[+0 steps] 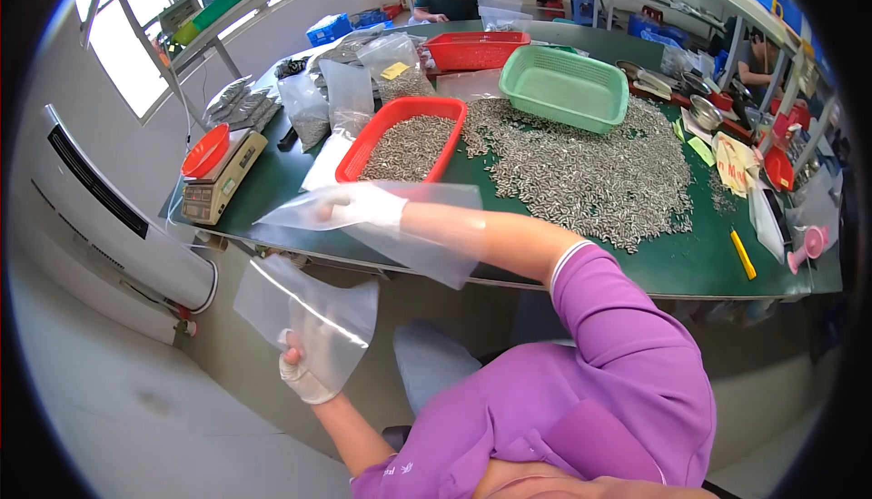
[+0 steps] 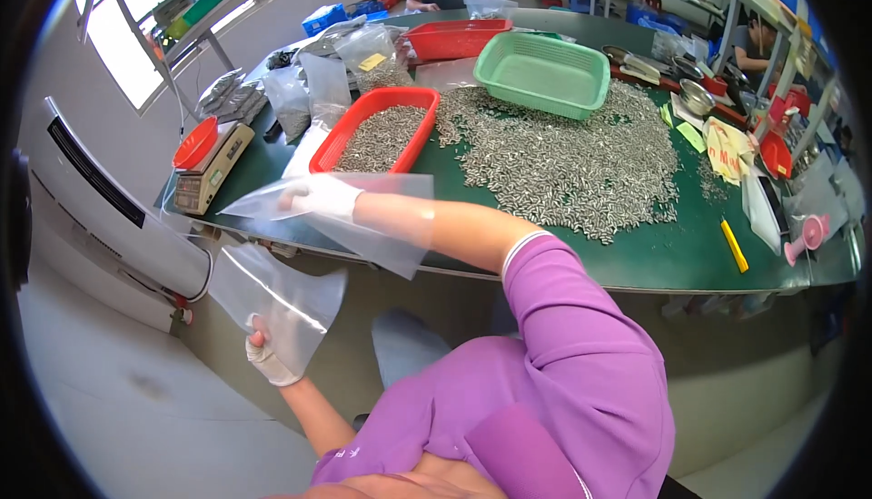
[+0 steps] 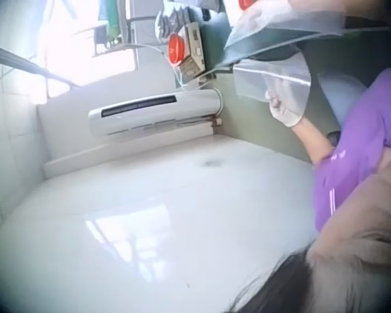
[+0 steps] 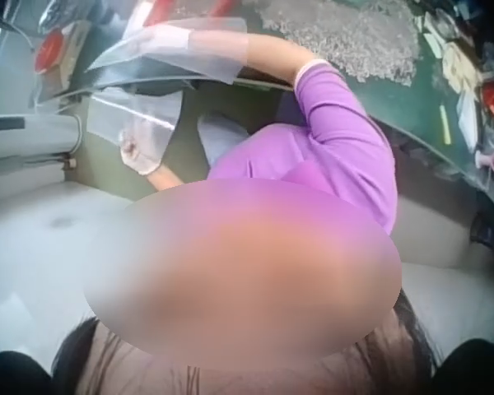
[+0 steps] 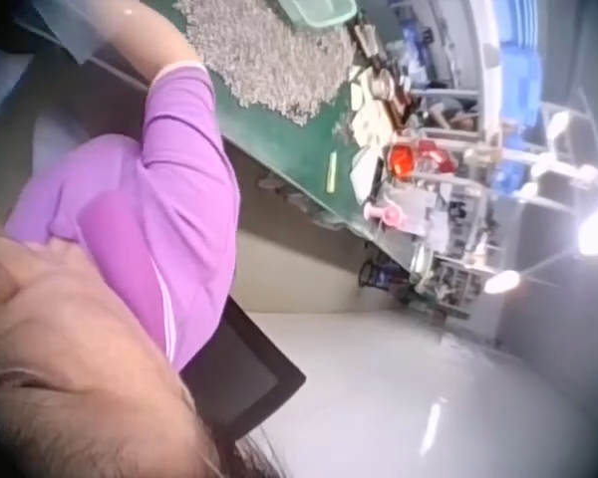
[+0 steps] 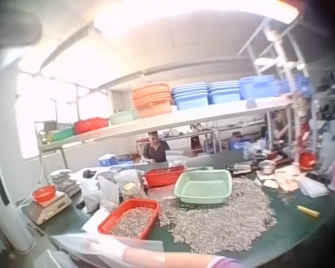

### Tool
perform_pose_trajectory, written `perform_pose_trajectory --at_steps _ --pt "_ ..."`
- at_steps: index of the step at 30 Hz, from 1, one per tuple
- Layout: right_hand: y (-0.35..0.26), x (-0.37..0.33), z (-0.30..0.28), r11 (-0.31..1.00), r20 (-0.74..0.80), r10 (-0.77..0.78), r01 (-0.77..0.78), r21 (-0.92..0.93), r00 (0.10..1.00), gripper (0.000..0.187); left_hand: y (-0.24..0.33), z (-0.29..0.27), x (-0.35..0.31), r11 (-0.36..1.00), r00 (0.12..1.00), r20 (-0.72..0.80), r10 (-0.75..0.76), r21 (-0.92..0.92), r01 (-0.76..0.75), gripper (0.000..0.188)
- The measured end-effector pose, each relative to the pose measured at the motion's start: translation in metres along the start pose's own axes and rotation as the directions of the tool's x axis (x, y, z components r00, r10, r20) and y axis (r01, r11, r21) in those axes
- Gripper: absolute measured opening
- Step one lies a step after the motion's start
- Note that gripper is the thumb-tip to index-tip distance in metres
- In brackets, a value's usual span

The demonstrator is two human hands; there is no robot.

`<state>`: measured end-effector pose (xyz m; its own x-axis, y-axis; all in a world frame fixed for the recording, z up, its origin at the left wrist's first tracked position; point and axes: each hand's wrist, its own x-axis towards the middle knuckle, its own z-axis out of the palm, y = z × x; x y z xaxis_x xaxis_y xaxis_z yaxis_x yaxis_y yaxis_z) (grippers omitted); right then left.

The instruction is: Inspecting small metal components and placing them into plastic bags on a manufacturing line.

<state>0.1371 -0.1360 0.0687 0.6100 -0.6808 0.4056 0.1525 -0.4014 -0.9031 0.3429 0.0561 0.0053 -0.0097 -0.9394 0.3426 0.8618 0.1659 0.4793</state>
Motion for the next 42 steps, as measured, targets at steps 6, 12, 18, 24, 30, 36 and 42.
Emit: perform_pose_trajectory --at_steps 6,12,18,24,30,36,42 --pt "-0.16 -0.13 -0.068 0.824 -0.233 -0.425 0.267 -0.5 0.874 0.017 -0.052 0.083 0.027 0.956 0.887 0.398 -0.232 -0.077 0.285 0.034" --pt "-0.164 -0.275 -0.092 0.716 -0.428 -0.585 0.192 -0.671 0.689 0.023 -0.096 0.09 0.084 0.921 0.872 0.353 -0.34 -0.062 0.384 0.04" --pt "-0.119 -0.349 -0.081 0.866 -0.688 -0.322 -0.091 -0.491 0.651 0.027 -0.076 0.037 0.163 0.536 0.76 0.157 -0.631 0.796 0.281 0.048" --pt "-0.102 -0.31 -0.066 0.876 -0.365 -0.299 0.102 -0.471 0.881 0.028 -0.015 0.007 0.114 0.953 0.969 0.192 -0.153 -0.232 0.196 0.014" --pt "-0.038 -0.23 -0.03 0.898 0.022 0.204 -0.178 -0.403 0.979 0.02 -0.014 0.047 0.098 0.058 0.983 0.131 0.125 -0.991 0.125 0.025" --pt "0.013 -0.17 -0.101 0.885 -0.192 0.102 0.0 0.466 0.976 0.031 -0.035 0.044 0.089 0.001 0.969 0.224 -0.101 -0.974 0.225 0.03" --pt "-0.058 -0.128 -0.133 0.944 -0.513 -0.045 0.205 0.26 0.857 0.051 -0.027 0.028 0.049 0.531 1.0 -0.003 -0.012 -0.847 0.004 0.035"
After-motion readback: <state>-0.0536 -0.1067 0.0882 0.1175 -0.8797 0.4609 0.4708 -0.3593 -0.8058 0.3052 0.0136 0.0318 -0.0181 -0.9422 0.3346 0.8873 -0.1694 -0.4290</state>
